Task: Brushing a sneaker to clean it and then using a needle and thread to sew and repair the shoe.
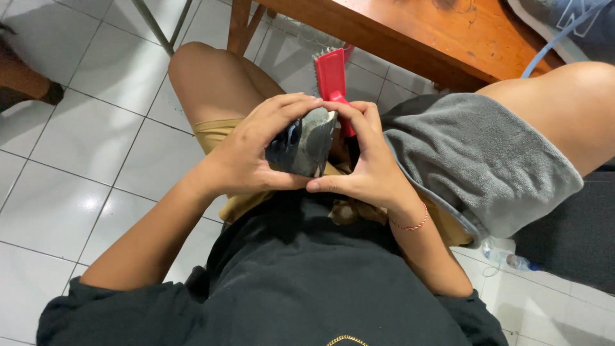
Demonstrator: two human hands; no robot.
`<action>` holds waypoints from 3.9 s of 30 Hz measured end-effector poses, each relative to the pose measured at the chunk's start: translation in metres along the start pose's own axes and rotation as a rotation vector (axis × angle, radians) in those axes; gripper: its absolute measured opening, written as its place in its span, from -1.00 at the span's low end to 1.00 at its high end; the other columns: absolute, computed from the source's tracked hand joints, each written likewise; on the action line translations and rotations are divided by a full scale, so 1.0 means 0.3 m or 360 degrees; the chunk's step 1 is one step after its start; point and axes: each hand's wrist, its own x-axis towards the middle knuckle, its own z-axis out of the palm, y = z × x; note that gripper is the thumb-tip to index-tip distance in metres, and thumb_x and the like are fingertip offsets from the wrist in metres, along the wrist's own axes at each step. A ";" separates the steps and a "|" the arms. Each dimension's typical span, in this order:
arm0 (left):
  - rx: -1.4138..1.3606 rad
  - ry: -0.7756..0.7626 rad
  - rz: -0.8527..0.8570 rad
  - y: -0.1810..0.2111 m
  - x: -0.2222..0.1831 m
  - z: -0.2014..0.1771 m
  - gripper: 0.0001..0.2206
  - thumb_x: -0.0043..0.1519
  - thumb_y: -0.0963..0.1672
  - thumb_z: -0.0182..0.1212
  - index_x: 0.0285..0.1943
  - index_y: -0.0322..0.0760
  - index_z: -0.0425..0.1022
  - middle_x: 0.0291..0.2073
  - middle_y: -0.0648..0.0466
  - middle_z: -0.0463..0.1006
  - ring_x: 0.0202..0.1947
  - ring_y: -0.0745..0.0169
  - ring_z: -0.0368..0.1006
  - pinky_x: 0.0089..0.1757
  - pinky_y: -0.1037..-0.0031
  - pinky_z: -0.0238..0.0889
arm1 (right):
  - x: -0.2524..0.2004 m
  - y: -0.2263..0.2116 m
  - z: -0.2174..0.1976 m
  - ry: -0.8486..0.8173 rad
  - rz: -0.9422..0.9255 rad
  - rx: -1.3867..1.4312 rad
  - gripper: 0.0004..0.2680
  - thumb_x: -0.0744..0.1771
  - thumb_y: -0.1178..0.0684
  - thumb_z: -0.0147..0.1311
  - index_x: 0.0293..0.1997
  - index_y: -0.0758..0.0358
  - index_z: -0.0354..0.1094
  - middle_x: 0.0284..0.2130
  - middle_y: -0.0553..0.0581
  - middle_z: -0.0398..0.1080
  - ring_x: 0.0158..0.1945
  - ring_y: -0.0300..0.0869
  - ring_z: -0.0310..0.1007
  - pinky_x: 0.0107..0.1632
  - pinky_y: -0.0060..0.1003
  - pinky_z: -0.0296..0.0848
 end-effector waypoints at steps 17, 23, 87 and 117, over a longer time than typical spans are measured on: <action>0.0216 0.0328 -0.0557 0.169 -0.100 0.117 -0.18 0.09 0.12 0.41 0.47 -0.30 0.17 0.26 -0.07 0.31 0.26 -0.08 0.24 0.24 0.13 0.12 | -0.062 -0.024 0.047 0.0152 -0.0156 -0.0116 -0.47 0.26 -0.19 0.30 0.29 0.19 0.19 0.07 0.19 0.22 0.12 -0.10 0.25 0.16 -0.25 0.30; 0.0586 0.0484 -0.0072 0.067 -0.142 0.217 -0.46 0.27 0.02 0.37 0.35 -0.31 0.37 0.27 -0.15 0.42 0.31 -0.27 0.30 0.30 -0.16 0.05 | -0.141 -0.060 -0.040 0.0328 0.0144 0.0158 -0.43 0.29 0.06 0.29 0.43 0.34 0.05 0.02 0.14 0.23 0.00 -0.24 0.25 0.07 -0.44 0.29; 0.0283 0.0575 -0.0068 0.104 -0.141 0.257 -0.57 0.00 -0.03 0.36 -0.01 -0.37 0.57 -0.08 -0.05 0.65 0.03 -0.23 0.51 0.32 -0.26 -0.17 | -0.126 -0.261 -0.081 0.0022 -0.0173 -0.1323 -0.95 0.45 0.11 0.28 -0.16 0.12 0.55 -0.40 0.01 0.32 -0.29 -0.02 0.24 -0.03 -0.05 0.09; 0.0152 0.0577 -0.0106 0.105 -0.119 0.204 -0.55 -0.09 -0.10 0.52 -0.04 -0.38 0.58 -0.08 -0.01 0.66 0.02 -0.16 0.51 0.34 -0.35 -0.15 | -0.121 -0.202 -0.145 0.0073 -0.0199 -0.1448 -0.91 0.50 0.15 0.41 -0.13 0.14 0.61 -0.35 0.02 0.29 -0.21 0.00 0.22 0.13 -0.01 0.06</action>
